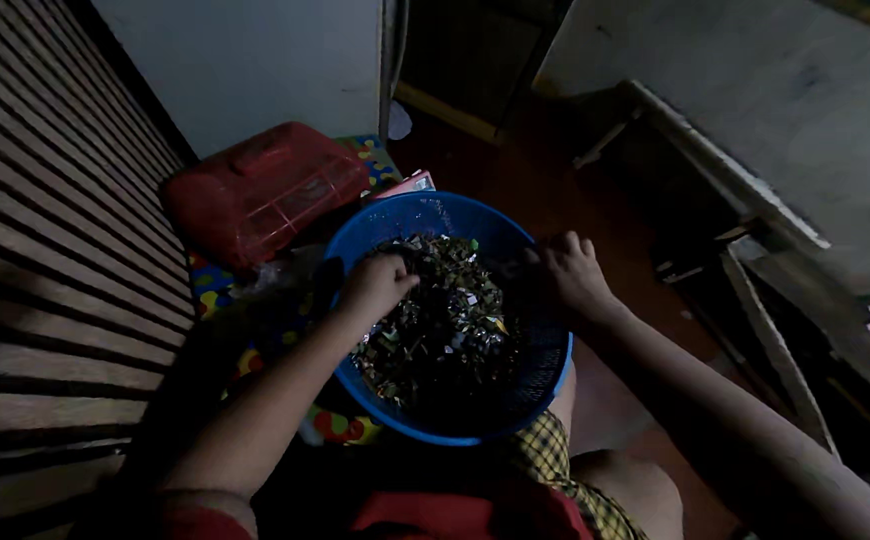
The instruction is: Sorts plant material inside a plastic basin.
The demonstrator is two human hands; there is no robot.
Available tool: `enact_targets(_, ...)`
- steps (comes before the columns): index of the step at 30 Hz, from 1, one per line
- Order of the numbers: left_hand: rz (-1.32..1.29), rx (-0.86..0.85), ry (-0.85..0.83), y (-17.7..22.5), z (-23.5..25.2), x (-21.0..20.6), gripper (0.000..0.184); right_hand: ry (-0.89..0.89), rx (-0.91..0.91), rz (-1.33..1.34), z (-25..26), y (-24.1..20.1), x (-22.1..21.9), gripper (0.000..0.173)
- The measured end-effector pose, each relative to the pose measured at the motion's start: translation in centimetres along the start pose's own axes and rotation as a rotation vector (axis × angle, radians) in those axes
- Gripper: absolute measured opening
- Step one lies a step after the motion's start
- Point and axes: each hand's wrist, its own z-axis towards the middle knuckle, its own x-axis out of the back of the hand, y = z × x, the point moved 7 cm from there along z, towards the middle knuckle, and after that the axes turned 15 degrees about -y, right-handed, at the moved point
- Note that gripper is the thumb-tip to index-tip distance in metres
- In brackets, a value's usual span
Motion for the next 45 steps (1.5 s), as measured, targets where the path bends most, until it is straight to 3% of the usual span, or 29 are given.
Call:
enact_targets(4,0.136,0.051,-0.300,1.3,-0.2,-5.3,0.054,-0.111,0.060,-0.101,0.8,-2.5,-2.7,0.025)
enact_targets(8,0.278,0.091,-0.442,1.5,0.0,-7.2,0.055,-0.160,0.001,-0.260,2.6,-3.3,-5.5,0.026)
enact_targets(15,0.345,0.147,-0.519,-0.2,0.2,-9.2,0.043,-0.136,-0.017,-0.318,4.4,-3.3,-6.2,0.033)
enact_targets(22,0.301,0.144,-0.470,-0.3,0.4,-8.4,0.028,-0.106,-0.012,-0.350,3.6,-4.1,-5.4,0.032)
enact_targets(26,0.275,0.163,-0.450,-0.4,0.4,-8.2,0.027,-0.137,-0.157,-0.008,2.0,-1.9,-5.2,0.031)
enact_targets(29,0.213,0.140,-0.389,-0.1,0.3,-7.5,0.026,-0.376,-0.272,0.466,0.4,0.2,-7.6,0.054)
enact_targets(31,0.163,0.121,-0.359,-0.1,0.4,-7.3,0.026,-0.497,-0.240,0.805,-0.5,0.2,-10.2,0.057)
enact_targets(33,0.112,0.114,-0.354,-0.2,0.5,-7.2,0.030,-0.506,-0.193,1.037,-1.5,-0.7,-12.2,0.055)
enact_targets(38,0.015,0.117,-0.324,-0.9,0.8,-7.0,0.032,-0.463,-0.198,1.260,-3.1,-2.9,-14.3,0.061)
enact_targets(45,-0.001,0.111,-0.266,-1.4,1.2,-6.7,0.030,-0.380,-0.319,1.435,-3.9,-1.9,-15.4,0.062)
